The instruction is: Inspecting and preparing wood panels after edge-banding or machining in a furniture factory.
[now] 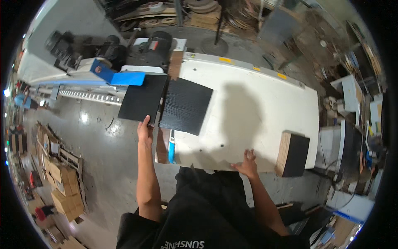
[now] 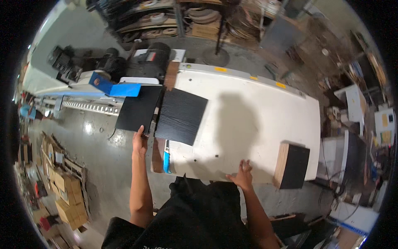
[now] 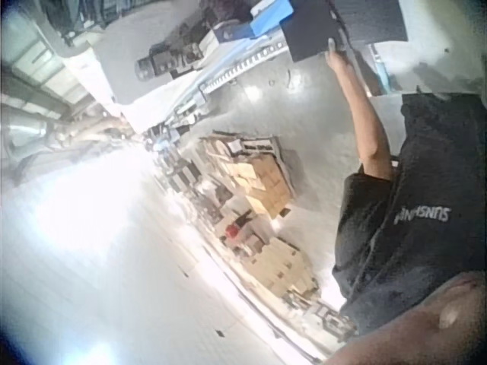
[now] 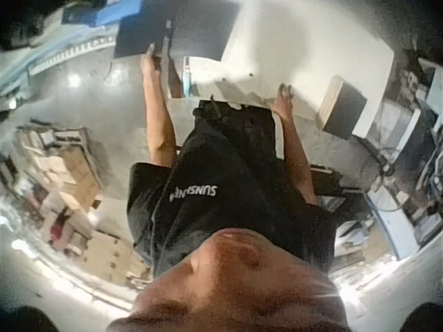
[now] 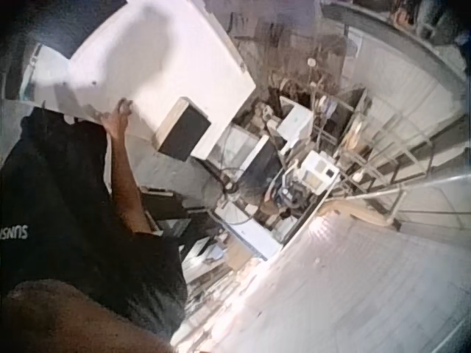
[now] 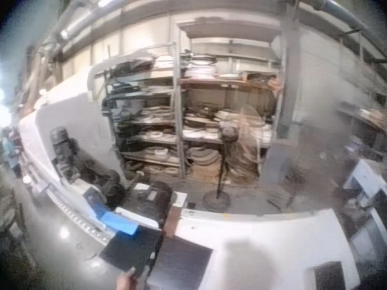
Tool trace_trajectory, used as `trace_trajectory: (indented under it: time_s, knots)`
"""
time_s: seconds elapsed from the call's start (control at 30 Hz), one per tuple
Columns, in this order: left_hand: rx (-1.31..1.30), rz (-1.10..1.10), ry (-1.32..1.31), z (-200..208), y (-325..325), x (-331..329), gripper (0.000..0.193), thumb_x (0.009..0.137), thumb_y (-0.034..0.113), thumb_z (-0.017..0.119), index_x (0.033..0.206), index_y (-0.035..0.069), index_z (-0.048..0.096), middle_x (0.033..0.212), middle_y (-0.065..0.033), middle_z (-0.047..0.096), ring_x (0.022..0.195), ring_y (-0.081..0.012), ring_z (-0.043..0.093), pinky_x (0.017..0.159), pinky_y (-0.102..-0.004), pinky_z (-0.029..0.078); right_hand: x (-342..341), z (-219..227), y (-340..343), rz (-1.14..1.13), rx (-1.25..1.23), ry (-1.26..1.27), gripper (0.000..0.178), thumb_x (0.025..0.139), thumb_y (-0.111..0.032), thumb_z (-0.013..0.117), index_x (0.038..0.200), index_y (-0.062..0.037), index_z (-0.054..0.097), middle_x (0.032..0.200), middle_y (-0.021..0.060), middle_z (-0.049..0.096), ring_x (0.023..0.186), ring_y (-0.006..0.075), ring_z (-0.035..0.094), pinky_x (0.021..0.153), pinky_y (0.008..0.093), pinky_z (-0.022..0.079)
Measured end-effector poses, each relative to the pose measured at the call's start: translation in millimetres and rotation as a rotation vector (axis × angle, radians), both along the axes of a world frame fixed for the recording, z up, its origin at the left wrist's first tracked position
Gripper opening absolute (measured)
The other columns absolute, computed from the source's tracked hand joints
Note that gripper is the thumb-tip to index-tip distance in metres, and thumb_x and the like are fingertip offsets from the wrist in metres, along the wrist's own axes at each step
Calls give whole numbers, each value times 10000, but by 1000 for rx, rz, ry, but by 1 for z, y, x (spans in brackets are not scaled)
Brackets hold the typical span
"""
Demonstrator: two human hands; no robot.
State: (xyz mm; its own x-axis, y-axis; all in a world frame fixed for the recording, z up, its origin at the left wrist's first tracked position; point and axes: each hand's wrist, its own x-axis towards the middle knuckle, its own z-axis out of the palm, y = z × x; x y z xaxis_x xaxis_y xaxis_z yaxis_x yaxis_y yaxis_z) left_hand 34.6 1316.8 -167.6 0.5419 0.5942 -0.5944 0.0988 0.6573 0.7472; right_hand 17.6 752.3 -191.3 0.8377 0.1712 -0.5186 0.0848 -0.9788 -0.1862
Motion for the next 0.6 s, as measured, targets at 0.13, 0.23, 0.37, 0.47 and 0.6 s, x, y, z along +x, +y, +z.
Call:
trace_trajectory:
  time_s: [0.13, 0.23, 0.37, 0.47, 0.6]
  knots:
    - [-23, -119, -132, 27, -57, -22, 186, 970, 159, 752, 1065, 64, 624, 957, -45, 698, 840, -167, 659, 754, -327, 534, 9, 13, 9, -59, -22, 54, 1317, 722, -820, 741, 1643, -21, 244, 1681, 360, 121, 1480, 643, 229, 1108, 620, 443]
    - [-109, -333, -129, 40, -119, -37, 121, 966, 115, 731, 1047, 52, 668, 1032, -45, 715, 962, -182, 679, 904, -338, 530, 17, 22, 0, -72, 50, 117, 1297, 730, -835, 721, 1639, -31, 264, 1696, 331, 119, 1480, 650, 229, 1147, 600, 414]
    - [-135, -546, -128, 19, -204, -45, 172, 884, 96, 827, 1016, 48, 728, 984, -13, 725, 918, -129, 658, 862, -290, 512, 19, -6, -39, -217, 421, -9, 918, 943, -587, 669, 1587, -10, 361, 1628, 313, 294, 1421, 522, 415, 1112, 534, 449]
    - [-173, -884, 45, 34, -261, -19, 226, 872, 110, 832, 1065, 21, 754, 1011, -30, 745, 957, -138, 658, 872, -299, 507, 8, -33, -77, -750, 950, -103, 567, 1045, -262, 625, 1504, 23, 453, 1421, 263, 509, 1259, 401, 550, 1058, 512, 461]
    - [-15, -1294, 93, 13, -320, -1, 375, 872, 178, 833, 1195, 11, 743, 1077, -72, 757, 977, -178, 648, 896, -333, 499, 19, 45, -92, -505, 568, -728, 604, 993, -249, 698, 1489, 17, 480, 1436, 244, 508, 1374, 423, 469, 1150, 488, 387]
